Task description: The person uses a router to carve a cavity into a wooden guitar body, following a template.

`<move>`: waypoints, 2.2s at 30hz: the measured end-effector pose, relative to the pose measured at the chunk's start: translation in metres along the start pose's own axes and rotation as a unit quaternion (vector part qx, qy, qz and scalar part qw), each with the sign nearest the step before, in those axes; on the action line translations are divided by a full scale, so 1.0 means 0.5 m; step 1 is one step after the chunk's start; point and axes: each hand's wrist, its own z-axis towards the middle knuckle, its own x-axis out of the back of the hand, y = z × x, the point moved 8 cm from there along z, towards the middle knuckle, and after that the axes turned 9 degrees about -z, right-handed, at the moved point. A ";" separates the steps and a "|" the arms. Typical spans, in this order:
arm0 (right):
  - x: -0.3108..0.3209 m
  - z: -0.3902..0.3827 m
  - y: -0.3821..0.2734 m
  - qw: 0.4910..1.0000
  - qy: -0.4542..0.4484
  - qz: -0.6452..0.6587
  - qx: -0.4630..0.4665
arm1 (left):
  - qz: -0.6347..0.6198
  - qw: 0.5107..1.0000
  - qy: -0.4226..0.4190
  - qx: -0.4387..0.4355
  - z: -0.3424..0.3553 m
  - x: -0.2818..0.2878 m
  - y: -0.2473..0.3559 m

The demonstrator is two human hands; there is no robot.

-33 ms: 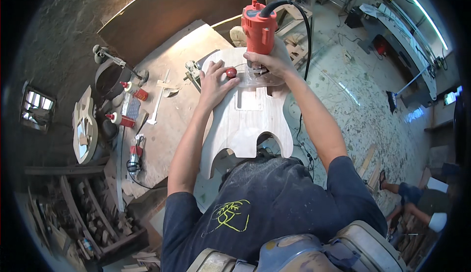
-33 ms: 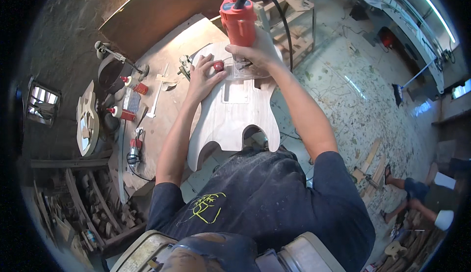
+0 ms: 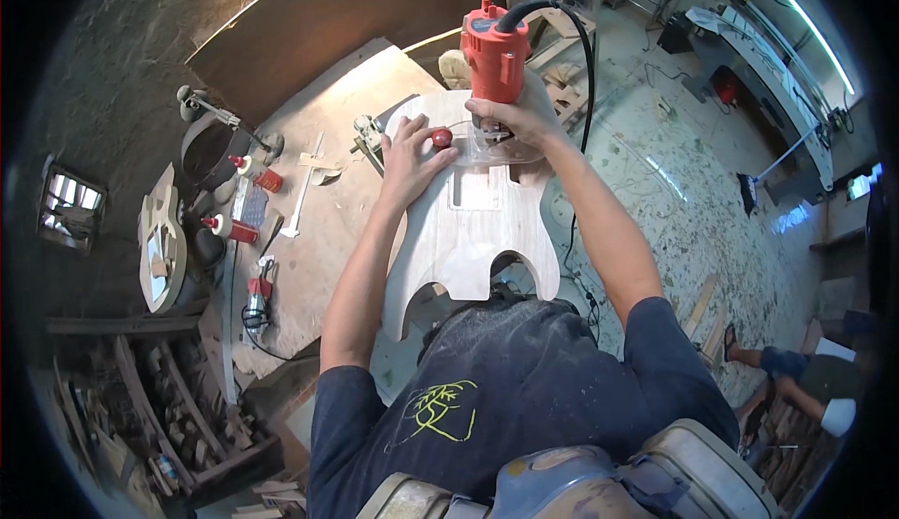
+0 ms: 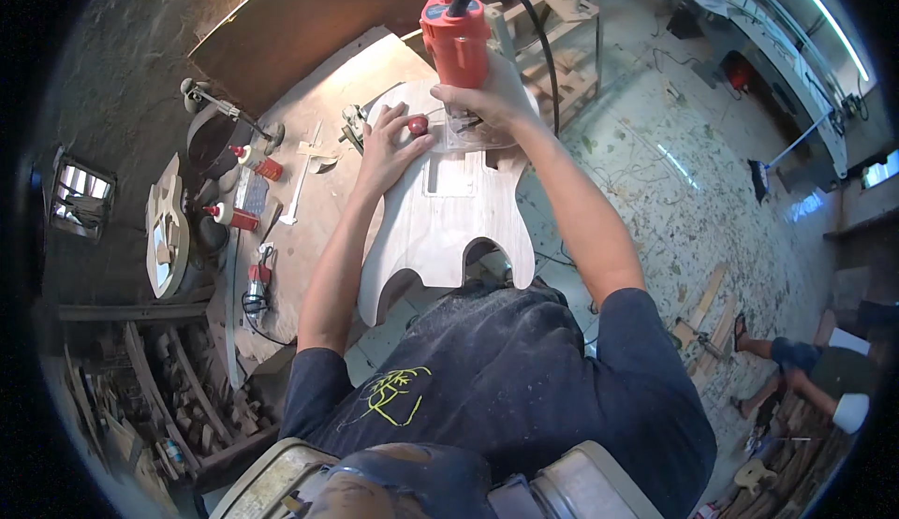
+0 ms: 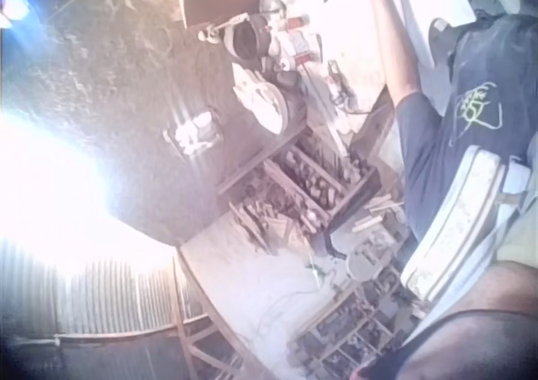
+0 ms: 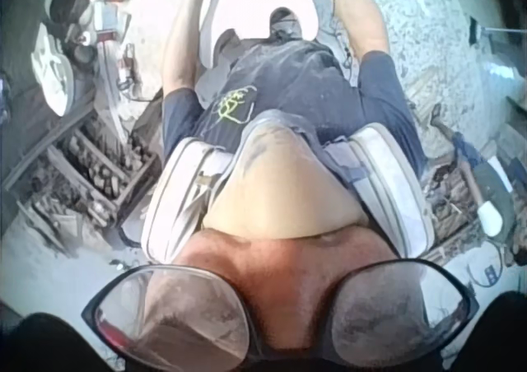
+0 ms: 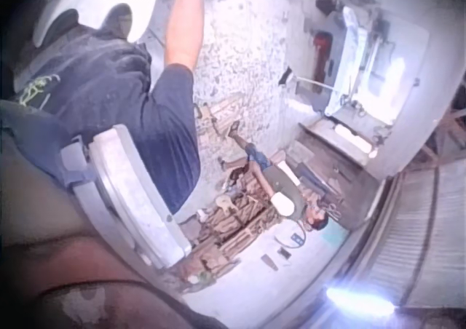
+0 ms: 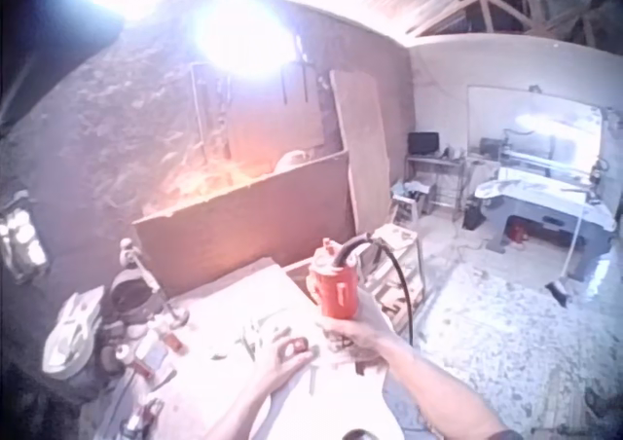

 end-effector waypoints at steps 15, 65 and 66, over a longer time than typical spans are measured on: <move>0.011 0.005 0.015 0.999 0.017 -0.003 0.032 | 0.040 0.999 0.009 0.009 0.005 -0.007 -0.003; -0.027 0.029 0.029 1.000 -0.012 -0.001 -0.027 | -0.060 0.997 0.035 0.031 -0.002 0.026 -0.023; -0.031 0.030 0.042 0.999 -0.018 0.013 -0.047 | -0.060 0.997 0.036 0.030 -0.001 0.028 -0.022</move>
